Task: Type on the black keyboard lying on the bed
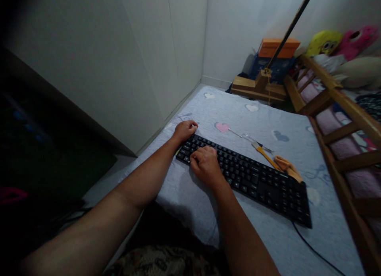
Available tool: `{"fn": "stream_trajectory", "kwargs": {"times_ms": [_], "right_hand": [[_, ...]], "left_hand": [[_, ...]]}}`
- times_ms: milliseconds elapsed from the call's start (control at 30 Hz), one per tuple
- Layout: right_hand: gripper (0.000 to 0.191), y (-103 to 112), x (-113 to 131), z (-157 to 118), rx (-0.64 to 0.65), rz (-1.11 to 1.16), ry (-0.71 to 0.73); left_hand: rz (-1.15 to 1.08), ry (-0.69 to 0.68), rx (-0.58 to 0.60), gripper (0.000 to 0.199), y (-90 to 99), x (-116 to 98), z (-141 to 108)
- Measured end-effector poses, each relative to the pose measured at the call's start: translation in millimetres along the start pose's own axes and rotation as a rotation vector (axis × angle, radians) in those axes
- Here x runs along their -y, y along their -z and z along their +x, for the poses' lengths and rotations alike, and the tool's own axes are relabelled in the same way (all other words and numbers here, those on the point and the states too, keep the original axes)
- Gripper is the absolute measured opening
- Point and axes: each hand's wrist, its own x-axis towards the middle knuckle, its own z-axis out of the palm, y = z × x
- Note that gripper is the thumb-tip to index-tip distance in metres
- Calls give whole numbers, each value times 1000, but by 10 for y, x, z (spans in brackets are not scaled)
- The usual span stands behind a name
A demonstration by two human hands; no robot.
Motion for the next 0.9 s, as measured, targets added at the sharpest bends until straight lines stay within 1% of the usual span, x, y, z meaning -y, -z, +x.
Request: {"fn": "stream_trajectory", "kwargs": {"times_ms": [200,433,633,900], "right_hand": [[17,14,3,6,4,9,-6],[17,8,-41,2,-38,-15,-49],[17,-9,-53,2,-63,-44,-31],[18,-14,-28,8,-42,-22,-30]], "left_hand": [[-4,-7,-8,28,-21,31,14],[-10,-4,-4,29,-15,21,12],[-14,-1,-3,28,-12,19,6],[-14,-13,-6,28,-12,17,3]]}}
